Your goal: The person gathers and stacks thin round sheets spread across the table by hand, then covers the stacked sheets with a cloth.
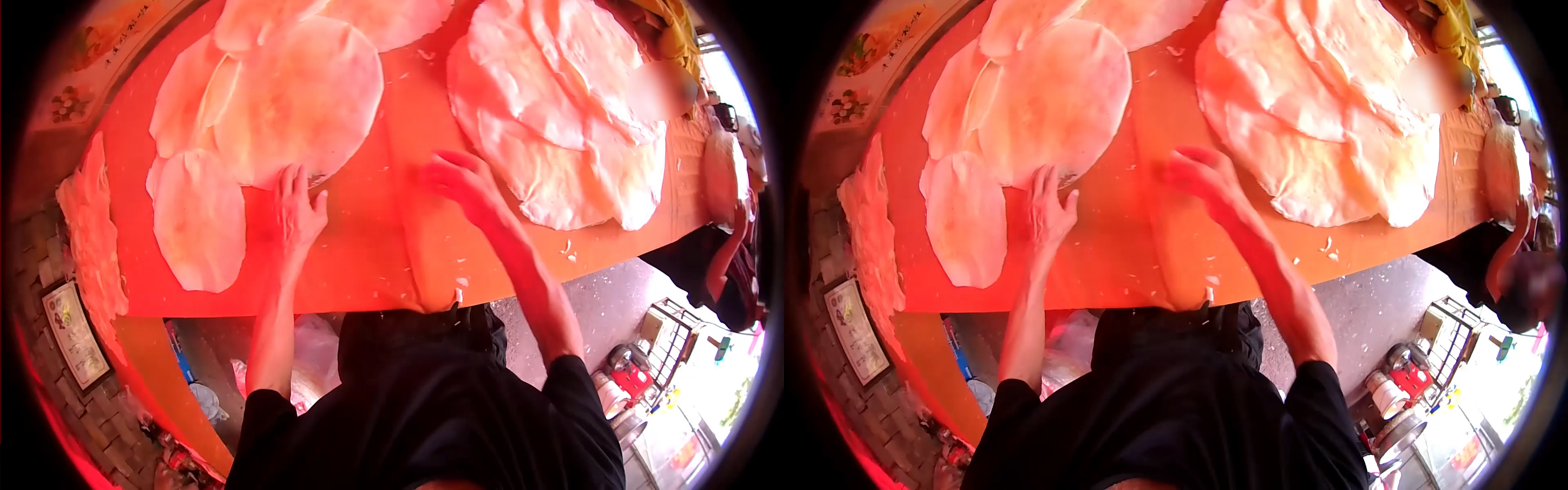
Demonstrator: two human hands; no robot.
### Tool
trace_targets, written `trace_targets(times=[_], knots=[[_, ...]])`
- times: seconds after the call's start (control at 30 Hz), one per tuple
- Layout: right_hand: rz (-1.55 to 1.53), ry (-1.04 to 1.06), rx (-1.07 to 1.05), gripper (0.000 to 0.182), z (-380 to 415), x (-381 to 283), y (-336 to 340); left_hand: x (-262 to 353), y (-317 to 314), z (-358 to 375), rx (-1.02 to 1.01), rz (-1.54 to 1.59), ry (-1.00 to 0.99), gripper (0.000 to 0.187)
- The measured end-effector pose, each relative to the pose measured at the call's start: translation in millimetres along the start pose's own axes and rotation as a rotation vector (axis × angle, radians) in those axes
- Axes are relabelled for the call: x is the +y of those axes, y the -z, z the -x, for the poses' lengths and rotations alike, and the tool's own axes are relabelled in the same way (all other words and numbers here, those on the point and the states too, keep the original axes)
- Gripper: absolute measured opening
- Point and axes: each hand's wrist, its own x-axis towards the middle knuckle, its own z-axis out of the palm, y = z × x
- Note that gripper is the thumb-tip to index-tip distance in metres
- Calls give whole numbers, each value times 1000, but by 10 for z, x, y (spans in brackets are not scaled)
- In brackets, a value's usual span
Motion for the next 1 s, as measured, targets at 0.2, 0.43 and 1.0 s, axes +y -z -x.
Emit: trace_targets(times=[0.2, 0.43, 1.0], knots=[[-141, -46, 176, 45, -1026, 187, -992, -399, 291, 155, -31, 127, -5, 57], [206, 36, 203, 25, -987, 56, -1655, -1362, 514, 619, 40, -101, 222, 73], [463, 495, 552, 22, 434, -1669, -478, -1608, 627, 651, -174, -89, 209, 58]])
